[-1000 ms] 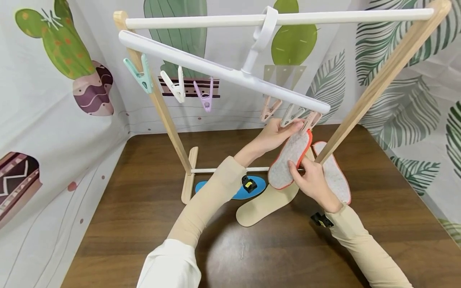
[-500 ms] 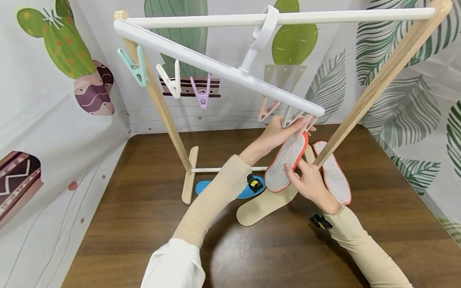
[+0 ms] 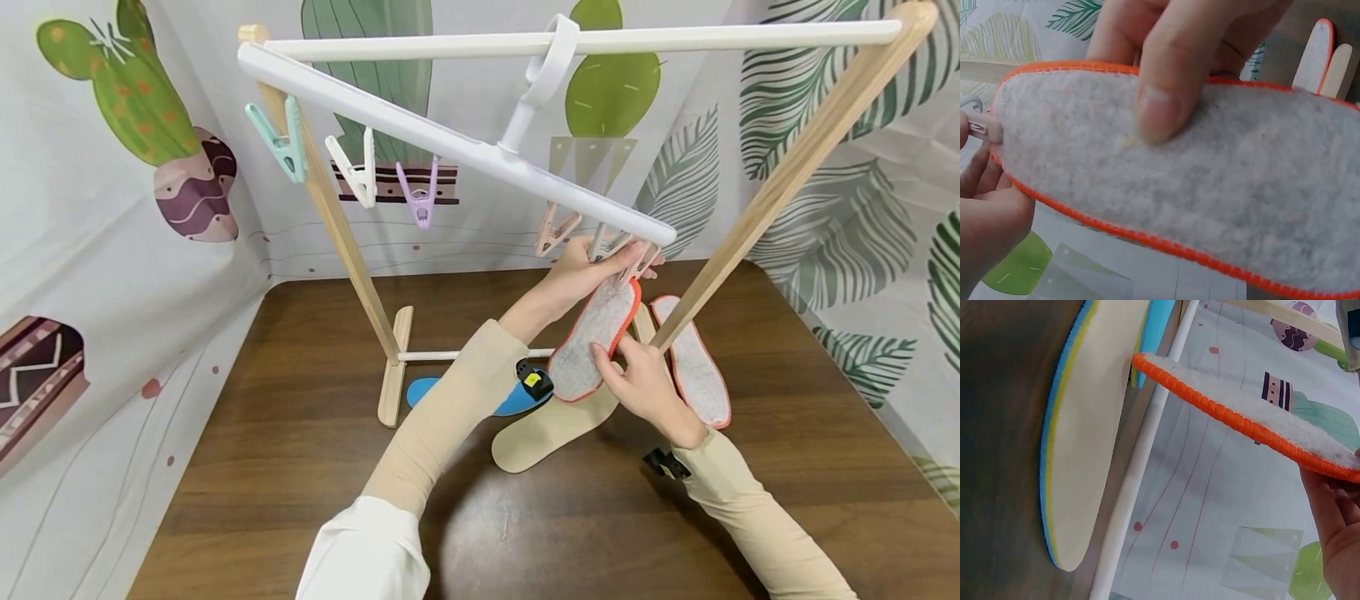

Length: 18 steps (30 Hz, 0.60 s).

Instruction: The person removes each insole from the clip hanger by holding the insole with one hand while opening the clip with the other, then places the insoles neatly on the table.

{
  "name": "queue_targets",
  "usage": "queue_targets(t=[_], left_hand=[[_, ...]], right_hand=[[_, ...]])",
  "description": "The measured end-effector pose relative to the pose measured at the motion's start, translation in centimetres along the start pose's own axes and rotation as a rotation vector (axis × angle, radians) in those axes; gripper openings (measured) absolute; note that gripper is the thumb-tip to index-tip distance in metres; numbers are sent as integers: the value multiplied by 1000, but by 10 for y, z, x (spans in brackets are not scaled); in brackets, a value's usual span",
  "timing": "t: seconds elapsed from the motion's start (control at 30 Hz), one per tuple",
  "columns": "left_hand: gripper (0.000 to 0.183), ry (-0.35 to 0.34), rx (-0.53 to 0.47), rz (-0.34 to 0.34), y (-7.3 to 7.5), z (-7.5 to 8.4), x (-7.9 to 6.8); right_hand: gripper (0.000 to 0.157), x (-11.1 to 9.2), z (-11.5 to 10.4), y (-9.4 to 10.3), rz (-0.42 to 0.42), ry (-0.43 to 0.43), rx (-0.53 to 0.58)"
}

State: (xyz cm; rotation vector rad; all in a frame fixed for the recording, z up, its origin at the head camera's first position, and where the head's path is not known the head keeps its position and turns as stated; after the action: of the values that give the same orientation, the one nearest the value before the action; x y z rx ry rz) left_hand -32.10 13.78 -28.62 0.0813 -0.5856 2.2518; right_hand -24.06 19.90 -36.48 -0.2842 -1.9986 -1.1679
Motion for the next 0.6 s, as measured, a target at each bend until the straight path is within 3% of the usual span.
queue_targets(t=[0.43,0.6], left_hand=[[31,25,-20,44,2,-2,2],[30,-7,-31,81,3,-1,3]], right_hand=[[5,2,-2,0,-5,-3,7],[5,2,-2,0,-1,-1,17]])
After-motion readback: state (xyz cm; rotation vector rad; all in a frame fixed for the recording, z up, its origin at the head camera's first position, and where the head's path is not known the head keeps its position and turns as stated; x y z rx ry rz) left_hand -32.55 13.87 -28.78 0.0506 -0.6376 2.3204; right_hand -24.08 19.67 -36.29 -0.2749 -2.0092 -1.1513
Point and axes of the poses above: each hand's wrist, its own x-axis towards the middle knuckle, its own y-axis out of the back of the hand, z = x × y, the point moved 8 cm from there along x, towards the middle knuckle, and after that the axes turned 11 degrees about -x, right-handed, at the moved point
